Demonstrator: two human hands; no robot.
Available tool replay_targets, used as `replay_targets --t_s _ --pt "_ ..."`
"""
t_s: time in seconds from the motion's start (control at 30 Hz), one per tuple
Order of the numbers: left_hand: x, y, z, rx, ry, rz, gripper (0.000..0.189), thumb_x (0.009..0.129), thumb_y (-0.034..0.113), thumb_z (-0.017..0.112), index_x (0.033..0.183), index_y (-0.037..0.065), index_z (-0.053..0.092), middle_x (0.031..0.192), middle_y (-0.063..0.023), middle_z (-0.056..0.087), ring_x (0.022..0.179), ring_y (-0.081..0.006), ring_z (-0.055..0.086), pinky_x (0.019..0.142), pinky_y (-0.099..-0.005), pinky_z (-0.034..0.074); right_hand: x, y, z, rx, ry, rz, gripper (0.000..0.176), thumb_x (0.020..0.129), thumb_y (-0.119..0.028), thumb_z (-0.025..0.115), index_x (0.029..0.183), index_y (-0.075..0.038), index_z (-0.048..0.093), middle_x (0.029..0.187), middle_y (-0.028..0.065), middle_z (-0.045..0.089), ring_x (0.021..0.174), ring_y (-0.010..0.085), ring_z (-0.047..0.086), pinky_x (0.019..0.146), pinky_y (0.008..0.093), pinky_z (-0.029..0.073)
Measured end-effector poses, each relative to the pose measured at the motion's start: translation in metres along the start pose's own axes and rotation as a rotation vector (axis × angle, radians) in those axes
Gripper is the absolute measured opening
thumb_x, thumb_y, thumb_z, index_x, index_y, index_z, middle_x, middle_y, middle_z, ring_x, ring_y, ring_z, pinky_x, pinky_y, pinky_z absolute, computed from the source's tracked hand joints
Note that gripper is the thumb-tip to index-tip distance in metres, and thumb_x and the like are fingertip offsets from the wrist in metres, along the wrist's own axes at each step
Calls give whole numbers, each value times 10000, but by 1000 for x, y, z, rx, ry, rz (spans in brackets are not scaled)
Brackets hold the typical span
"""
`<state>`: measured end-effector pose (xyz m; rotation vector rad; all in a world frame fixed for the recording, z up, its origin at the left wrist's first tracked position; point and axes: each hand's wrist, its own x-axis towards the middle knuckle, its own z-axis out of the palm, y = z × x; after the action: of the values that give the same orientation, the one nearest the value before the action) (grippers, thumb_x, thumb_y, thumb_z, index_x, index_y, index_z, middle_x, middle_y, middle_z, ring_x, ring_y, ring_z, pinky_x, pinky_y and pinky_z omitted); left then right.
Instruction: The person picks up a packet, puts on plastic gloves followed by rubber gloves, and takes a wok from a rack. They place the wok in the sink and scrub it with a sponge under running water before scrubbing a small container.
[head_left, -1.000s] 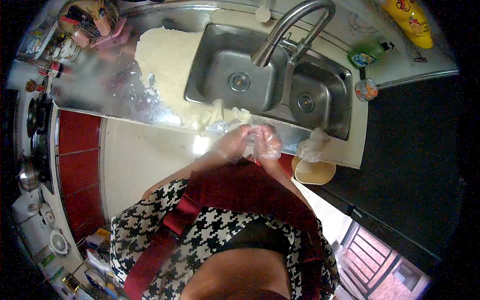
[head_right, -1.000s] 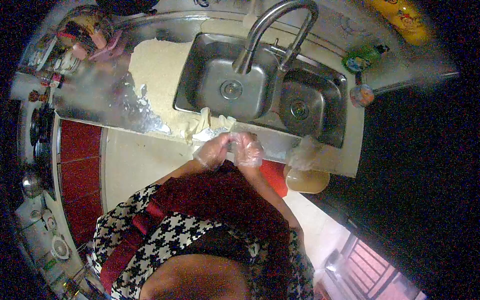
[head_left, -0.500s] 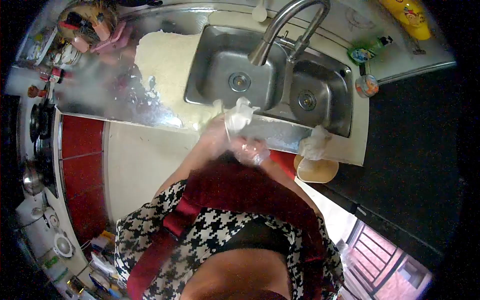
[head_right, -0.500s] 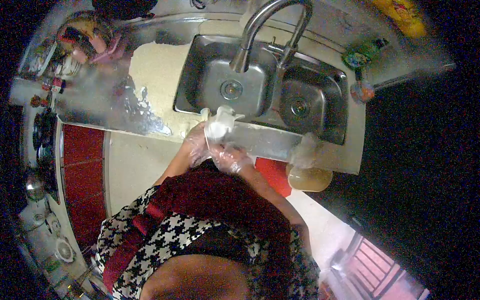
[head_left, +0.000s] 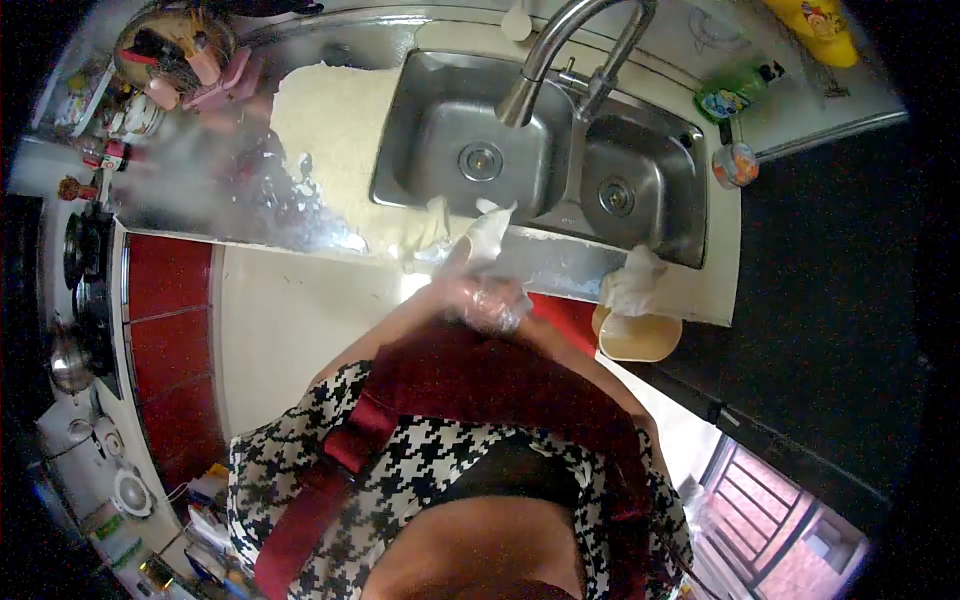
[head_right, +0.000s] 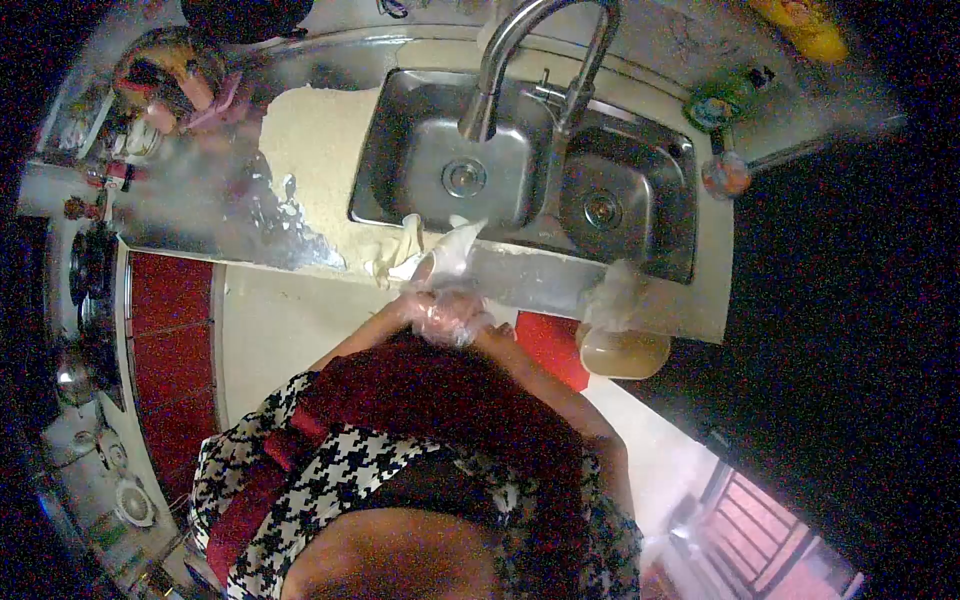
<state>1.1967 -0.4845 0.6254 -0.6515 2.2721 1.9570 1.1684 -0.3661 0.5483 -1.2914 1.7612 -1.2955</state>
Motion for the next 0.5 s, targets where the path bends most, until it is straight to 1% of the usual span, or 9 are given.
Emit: replay_targets --t_s 0.1,0.23,0.27,0.33,0.37,0.4,0.43,0.47,0.5 --pt "7 -1 0 248 -44 51 363 840 235 517 1143 50 438 1007 -96 533 949 -232 534 891 -357 410 6 -17 -4 282 67 -54 286 878 -336 481 1064 -133 558 939 77 588 827 249 578 723 384 475" --pt "18 -9 0 450 -113 96 325 823 223 520 1092 50 466 967 -91 541 943 -230 537 930 -355 389 11 -37 -16 610 201 -167 271 871 -323 505 1024 -112 578 888 94 603 792 269 586 718 389 473" --pt "21 -11 0 484 -132 109 316 818 220 521 1079 50 473 957 -90 543 941 -230 537 939 -354 384 10 -40 -24 609 204 -169 271 871 -323 505 1024 -112 578 888 94 603 792 269 586 718 389 473" --pt "24 -18 2 524 -162 160 297 809 215 523 1054 51 488 937 -87 547 938 -229 538 958 -353 374 8 -48 -48 -122 60 201 196 872 -207 520 1016 -78 548 945 87 594 781 248 590 717 388 471" --pt "28 -22 5 519 -172 196 288 805 212 523 1042 51 495 928 -86 549 936 -228 539 968 -353 369 5 -48 -49 -123 61 201 196 872 -207 520 1016 -78 548 945 87 594 781 248 590 717 388 471" --pt "35 -28 5 508 -175 249 279 800 209 524 1029 51 502 918 -85 551 935 -228 540 978 -352 364 2 -48 -51 -115 224 58 189 876 -186 517 1028 -76 529 966 78 583 780 233 589 700 381 472" --pt "47 -36 7 482 -167 341 270 796 206 525 1016 51 509 908 -84 553 933 -228 540 987 -352 359 1 -48 -53 -104 389 -88 185 880 -165 515 1041 -74 510 988 69 573 779 218 587 683 373 472" --pt "63 -43 9 435 -159 454 262 791 203 526 1004 51 516 898 -83 555 932 -227 541 997 -351 353 -1 -44 -56 -104 393 -88 185 880 -165 515 1041 -74 510 988 69 573 779 218 587 683 373 472" --pt "82 -51 11 379 -148 597 253 787 201 526 991 51 523 888 -82 557 930 -227 541 1006 -351 348 -1 -38 -59 3 600 -72 216 879 -186 526 1067 -87 488 1001 62 567 788 206 588 672 356 480"
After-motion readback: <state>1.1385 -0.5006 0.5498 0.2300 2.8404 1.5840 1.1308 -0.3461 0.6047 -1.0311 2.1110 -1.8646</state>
